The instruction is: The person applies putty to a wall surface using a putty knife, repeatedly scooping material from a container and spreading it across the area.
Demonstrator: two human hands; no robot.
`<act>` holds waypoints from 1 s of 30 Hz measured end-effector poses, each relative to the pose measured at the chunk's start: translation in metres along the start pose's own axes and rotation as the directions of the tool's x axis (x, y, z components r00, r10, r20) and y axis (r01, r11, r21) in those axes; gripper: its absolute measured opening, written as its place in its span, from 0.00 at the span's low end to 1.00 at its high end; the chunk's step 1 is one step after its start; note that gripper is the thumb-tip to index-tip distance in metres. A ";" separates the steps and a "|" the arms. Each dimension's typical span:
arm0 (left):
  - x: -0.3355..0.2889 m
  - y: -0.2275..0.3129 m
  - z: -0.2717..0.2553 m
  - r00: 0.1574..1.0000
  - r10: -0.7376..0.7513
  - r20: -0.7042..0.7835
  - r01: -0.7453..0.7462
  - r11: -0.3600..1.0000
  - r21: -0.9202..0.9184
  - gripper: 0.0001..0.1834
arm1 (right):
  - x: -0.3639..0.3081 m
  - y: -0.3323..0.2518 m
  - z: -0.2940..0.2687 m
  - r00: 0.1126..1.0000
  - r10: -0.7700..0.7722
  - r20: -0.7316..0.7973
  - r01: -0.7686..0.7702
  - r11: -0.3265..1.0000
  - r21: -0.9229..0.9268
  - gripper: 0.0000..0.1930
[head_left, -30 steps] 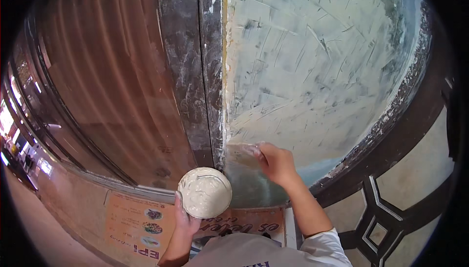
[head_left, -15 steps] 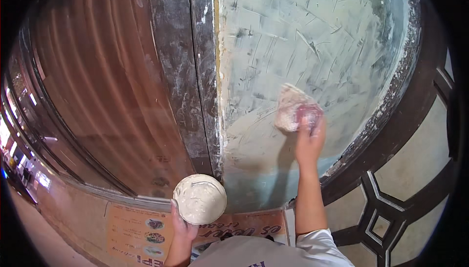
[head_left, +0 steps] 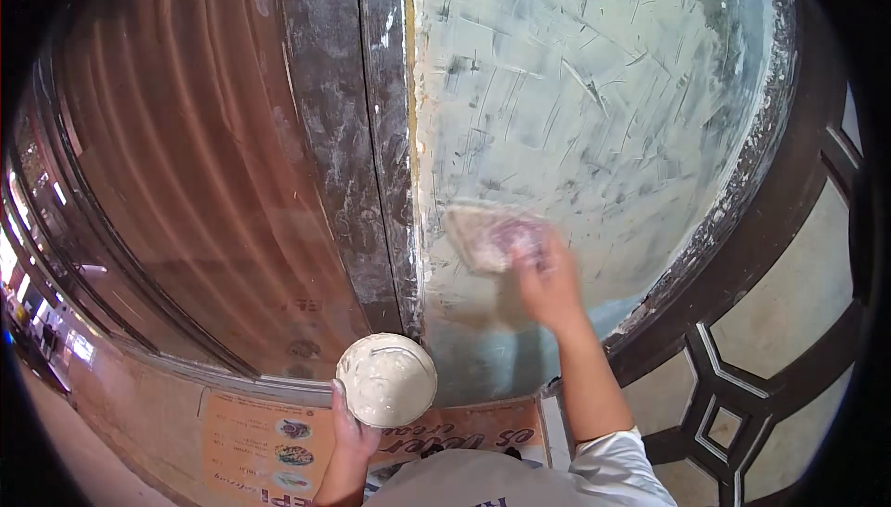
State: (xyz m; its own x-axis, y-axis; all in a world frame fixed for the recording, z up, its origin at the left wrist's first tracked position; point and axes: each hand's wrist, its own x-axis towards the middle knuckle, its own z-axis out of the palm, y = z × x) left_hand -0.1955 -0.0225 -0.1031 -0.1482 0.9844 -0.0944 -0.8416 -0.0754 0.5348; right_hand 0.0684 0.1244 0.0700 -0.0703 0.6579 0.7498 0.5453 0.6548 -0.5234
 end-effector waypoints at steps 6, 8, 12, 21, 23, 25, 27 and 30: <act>-0.001 -0.001 0.004 1.000 0.007 0.014 -0.007 1.000 -0.019 0.36 | 0.026 -0.008 -0.010 0.983 0.062 -0.172 -0.058 0.998 0.028 0.10; 0.000 -0.001 0.004 0.999 0.026 0.021 -0.025 0.999 -0.028 0.37 | 0.033 -0.024 -0.022 0.984 0.051 -0.171 -0.042 0.998 0.056 0.10; 0.001 -0.003 -0.002 1.000 0.006 0.022 -0.006 1.000 -0.018 0.37 | 0.048 -0.026 -0.028 0.926 -0.134 0.353 0.252 0.916 -0.313 0.09; -0.002 -0.003 0.007 1.000 0.001 0.016 -0.001 1.000 0.009 0.38 | 0.083 -0.048 -0.040 0.892 -0.205 0.403 0.370 0.842 -0.392 0.10; -0.002 -0.003 0.008 1.000 0.019 0.012 -0.019 1.000 0.021 0.38 | 0.093 -0.051 -0.045 0.956 -0.188 0.224 0.262 0.893 -0.365 0.10; -0.004 0.000 0.007 1.000 0.025 0.019 -0.025 1.000 -0.005 0.37 | 0.097 -0.060 -0.049 0.993 -0.122 -0.012 0.116 0.969 -0.218 0.12; -0.003 0.000 0.005 0.999 0.021 0.027 -0.020 1.000 -0.021 0.37 | 0.092 -0.064 -0.050 0.984 -0.140 0.114 0.164 0.954 -0.249 0.12; -0.002 -0.004 0.001 1.000 0.008 0.013 -0.008 1.000 -0.011 0.37 | 0.082 -0.058 -0.039 0.880 -0.142 0.454 0.336 0.861 -0.381 0.11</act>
State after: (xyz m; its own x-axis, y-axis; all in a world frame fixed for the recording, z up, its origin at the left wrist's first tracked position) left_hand -0.1916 -0.0240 -0.1043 -0.1482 0.9858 -0.0787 -0.8458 -0.0851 0.5267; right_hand 0.0636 0.1254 0.1775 -0.5183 0.6544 0.5506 0.7645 0.6431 -0.0446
